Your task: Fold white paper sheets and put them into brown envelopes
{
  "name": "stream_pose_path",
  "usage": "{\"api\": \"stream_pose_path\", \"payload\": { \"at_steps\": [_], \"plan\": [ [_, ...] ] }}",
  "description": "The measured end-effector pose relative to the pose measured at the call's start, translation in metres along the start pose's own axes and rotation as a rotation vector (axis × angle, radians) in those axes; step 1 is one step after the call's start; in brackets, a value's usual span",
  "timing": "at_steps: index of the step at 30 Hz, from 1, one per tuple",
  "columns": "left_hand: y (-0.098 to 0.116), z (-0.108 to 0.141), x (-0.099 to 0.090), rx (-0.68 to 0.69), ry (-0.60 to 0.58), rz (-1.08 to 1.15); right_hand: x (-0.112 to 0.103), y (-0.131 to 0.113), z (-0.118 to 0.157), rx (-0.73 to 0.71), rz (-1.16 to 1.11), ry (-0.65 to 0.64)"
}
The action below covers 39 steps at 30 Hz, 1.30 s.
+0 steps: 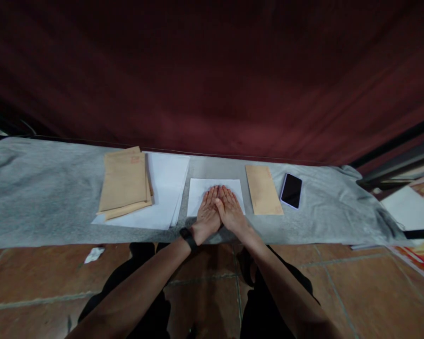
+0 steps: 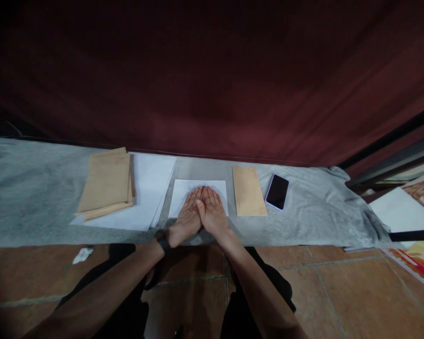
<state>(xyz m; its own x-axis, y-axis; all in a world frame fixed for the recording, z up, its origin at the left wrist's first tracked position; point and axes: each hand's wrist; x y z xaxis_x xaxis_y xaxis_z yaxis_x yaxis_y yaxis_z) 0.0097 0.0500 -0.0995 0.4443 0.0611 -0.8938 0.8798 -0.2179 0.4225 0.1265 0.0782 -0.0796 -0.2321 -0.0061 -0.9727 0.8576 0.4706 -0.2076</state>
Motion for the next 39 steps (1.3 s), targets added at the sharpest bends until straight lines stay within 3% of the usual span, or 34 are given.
{"api": "stream_pose_path", "payload": {
  "at_steps": [8,14,19,24,28,33,39],
  "plan": [
    [-0.011,-0.006,-0.006,-0.052,0.012,-0.033,0.014,0.007,-0.008,-0.002,0.117,-0.003],
    [-0.026,-0.011,-0.012,-0.118,0.075,-0.014,0.02,0.016,-0.007,0.04,0.232,0.096],
    [-0.029,-0.013,-0.021,-0.218,0.046,-0.068,0.025,0.028,-0.004,0.072,0.289,0.174],
    [-0.035,-0.012,-0.026,-0.267,0.045,-0.097,0.029,0.039,0.001,0.101,0.296,0.215],
    [-0.041,-0.01,-0.026,-0.281,0.108,-0.091,0.028,0.043,0.007,0.144,0.265,0.24],
    [-0.033,-0.011,-0.028,-0.201,0.193,-0.088,0.012,0.038,0.002,0.181,0.212,0.184],
    [-0.016,-0.019,-0.021,0.0,0.067,-0.029,0.001,0.016,-0.02,0.058,0.082,0.052]
  ]
}}
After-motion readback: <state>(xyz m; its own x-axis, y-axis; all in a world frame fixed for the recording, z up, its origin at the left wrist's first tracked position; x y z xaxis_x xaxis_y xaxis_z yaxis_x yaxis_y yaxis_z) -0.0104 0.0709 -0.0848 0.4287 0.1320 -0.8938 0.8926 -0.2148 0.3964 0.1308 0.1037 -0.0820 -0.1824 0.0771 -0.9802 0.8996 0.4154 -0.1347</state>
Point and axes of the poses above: each hand's wrist, its own z-axis away from the middle knuckle, its own x-axis out of the palm, y = z × x, and after that the axes turned 13 degrees about z, right-handed
